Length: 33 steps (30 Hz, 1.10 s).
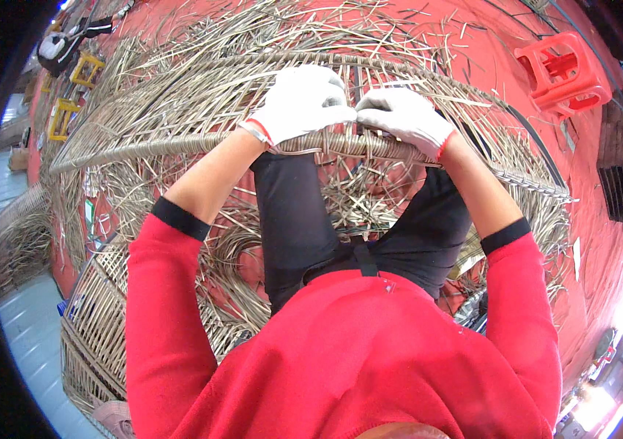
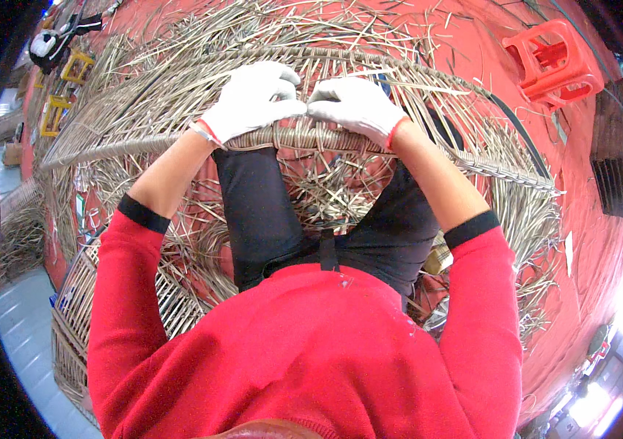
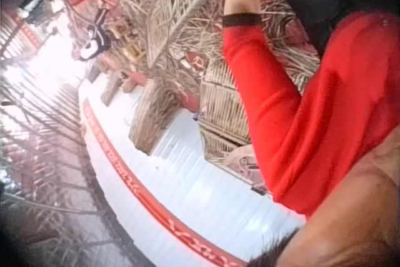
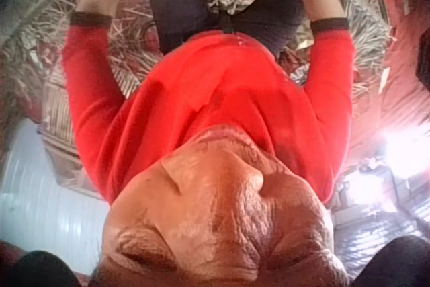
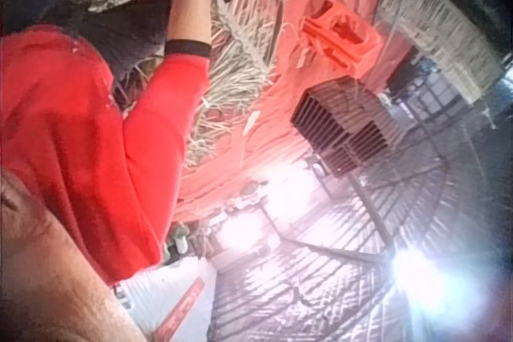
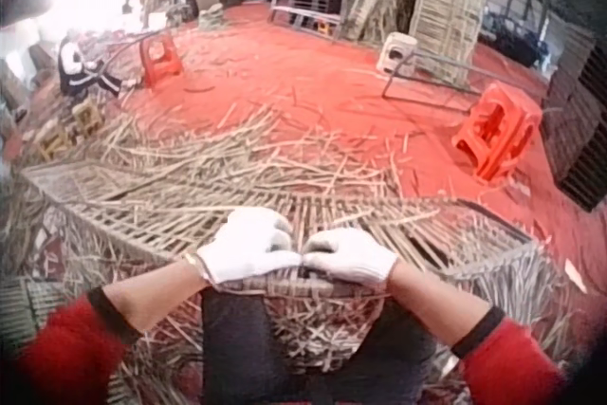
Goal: The person sits on the floor and weaves thin plant fibers around a metal basket frame. They repeatedly thread the fibers through the frame, pull them tight, and adjust the weave pattern with gloved hands.
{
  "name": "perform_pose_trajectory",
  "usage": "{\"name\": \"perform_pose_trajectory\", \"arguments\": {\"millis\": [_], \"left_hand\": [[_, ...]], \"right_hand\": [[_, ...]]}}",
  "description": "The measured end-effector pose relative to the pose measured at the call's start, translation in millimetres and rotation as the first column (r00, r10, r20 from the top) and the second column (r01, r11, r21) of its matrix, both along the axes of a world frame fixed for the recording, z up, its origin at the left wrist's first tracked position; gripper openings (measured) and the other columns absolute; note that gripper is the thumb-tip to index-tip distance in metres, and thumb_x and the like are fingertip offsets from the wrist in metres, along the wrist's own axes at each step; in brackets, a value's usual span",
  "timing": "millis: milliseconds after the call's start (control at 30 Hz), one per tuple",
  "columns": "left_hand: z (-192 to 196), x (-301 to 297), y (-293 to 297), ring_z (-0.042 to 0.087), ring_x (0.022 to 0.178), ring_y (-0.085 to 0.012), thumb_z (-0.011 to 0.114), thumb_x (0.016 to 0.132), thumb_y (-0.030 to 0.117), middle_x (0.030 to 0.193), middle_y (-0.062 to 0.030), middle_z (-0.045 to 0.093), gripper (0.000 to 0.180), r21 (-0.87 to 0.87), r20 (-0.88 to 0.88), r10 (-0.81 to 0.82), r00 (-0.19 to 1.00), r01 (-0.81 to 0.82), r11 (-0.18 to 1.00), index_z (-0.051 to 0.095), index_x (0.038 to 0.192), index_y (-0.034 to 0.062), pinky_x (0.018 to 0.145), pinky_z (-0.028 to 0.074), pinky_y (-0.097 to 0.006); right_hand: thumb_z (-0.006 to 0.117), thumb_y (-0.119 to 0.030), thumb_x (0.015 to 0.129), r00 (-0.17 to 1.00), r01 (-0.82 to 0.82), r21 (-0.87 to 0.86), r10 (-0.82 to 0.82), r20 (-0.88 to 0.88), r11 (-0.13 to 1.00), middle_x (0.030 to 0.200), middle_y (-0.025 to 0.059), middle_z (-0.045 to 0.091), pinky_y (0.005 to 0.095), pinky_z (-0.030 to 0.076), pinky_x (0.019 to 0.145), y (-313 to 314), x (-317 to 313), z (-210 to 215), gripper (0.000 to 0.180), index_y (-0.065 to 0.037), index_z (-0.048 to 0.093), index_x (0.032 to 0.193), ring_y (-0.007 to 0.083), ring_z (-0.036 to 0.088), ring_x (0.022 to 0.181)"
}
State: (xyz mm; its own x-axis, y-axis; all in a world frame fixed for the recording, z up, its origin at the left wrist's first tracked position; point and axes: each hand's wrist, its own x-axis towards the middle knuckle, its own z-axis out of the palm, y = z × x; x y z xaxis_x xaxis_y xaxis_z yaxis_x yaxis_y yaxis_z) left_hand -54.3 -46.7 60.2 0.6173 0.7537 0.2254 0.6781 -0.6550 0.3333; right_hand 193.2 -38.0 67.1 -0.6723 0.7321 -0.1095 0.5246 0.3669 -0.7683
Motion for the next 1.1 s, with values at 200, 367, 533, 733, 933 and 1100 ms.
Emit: {"name": "perform_pose_trajectory", "arguments": {"millis": [200,367,533,733,933,1100], "left_hand": [[55.0,-22.5,-57.0,0.068,0.115,-0.0291,0.072,0.093,0.034,0.111,-0.0078,0.074,0.029,0.01,0.271,-0.031,0.962,0.029,1.0,0.066,0.081,0.0085,0.099,0.052,-0.04],[46.4,12.9,-56.1,0.068,0.113,-0.0202,0.059,0.103,0.025,0.111,-0.0093,0.075,0.028,-0.599,0.635,0.207,0.744,0.304,0.741,0.069,0.105,-0.0008,0.099,0.053,-0.037],[23.7,30.0,-51.4,0.062,0.072,-0.015,0.063,0.094,0.003,0.088,-0.0084,0.067,0.005,-0.225,0.76,0.039,0.648,0.207,0.952,0.063,0.09,-0.0009,0.068,0.052,-0.028],[11.3,11.4,-108.1,0.057,0.066,-0.0151,0.06,0.093,0.002,0.071,-0.007,0.057,0.015,-0.416,0.582,0.294,0.758,-0.033,0.909,0.053,0.081,0.005,0.062,0.046,-0.029],[7.3,4.1,-132.9,0.061,0.069,-0.0188,0.06,0.102,0.011,0.077,-0.0067,0.064,0.02,-0.672,0.731,0.636,0.249,0.425,0.606,0.059,0.084,0.0027,0.076,0.051,-0.035],[-13.0,3.0,-149.3,0.052,0.063,-0.0192,0.054,0.106,0.018,0.065,-0.0057,0.052,0.033,-0.5,0.828,0.56,0.035,0.497,0.709,0.044,0.077,0.0063,0.064,0.047,-0.037]], "right_hand": [[0.073,-0.051,0.088,0.97,0.235,0.353,-0.244,-0.02,0.905,0.118,0.0084,0.072,0.0394,0.052,0.096,-57.9,48.0,16.1,0.054,-0.014,0.07,0.128,0.0285,0.068,0.109],[0.089,-0.033,0.061,0.955,0.087,0.706,-0.26,0.141,0.703,0.123,0.012,0.068,0.0446,0.049,0.101,-77.8,68.0,1.7,0.086,-0.011,0.059,0.139,0.0333,0.064,0.114],[0.083,-0.022,0.067,0.895,0.119,0.658,-0.367,0.253,0.744,0.121,0.0107,0.069,0.0434,0.052,0.095,-70.1,72.2,-14.7,0.077,-0.016,0.059,0.14,0.0327,0.064,0.111],[0.086,-0.025,0.068,0.898,0.131,0.605,-0.353,0.264,0.786,0.118,0.0063,0.069,0.0411,0.055,0.091,-71.3,81.7,-19.6,0.074,-0.022,0.06,0.137,0.0297,0.066,0.11],[0.089,-0.024,0.064,0.901,0.112,0.591,-0.332,0.278,0.799,0.118,0.0054,0.069,0.0396,0.056,0.091,-73.9,93.8,-25.0,0.072,-0.022,0.062,0.131,0.0283,0.066,0.111],[0.09,-0.024,0.061,0.964,0.109,0.724,-0.251,0.091,0.681,0.112,0.0063,0.069,0.0424,0.055,0.09,-77.8,81.5,-10.9,0.07,-0.017,0.063,0.125,0.0318,0.066,0.107]]}}
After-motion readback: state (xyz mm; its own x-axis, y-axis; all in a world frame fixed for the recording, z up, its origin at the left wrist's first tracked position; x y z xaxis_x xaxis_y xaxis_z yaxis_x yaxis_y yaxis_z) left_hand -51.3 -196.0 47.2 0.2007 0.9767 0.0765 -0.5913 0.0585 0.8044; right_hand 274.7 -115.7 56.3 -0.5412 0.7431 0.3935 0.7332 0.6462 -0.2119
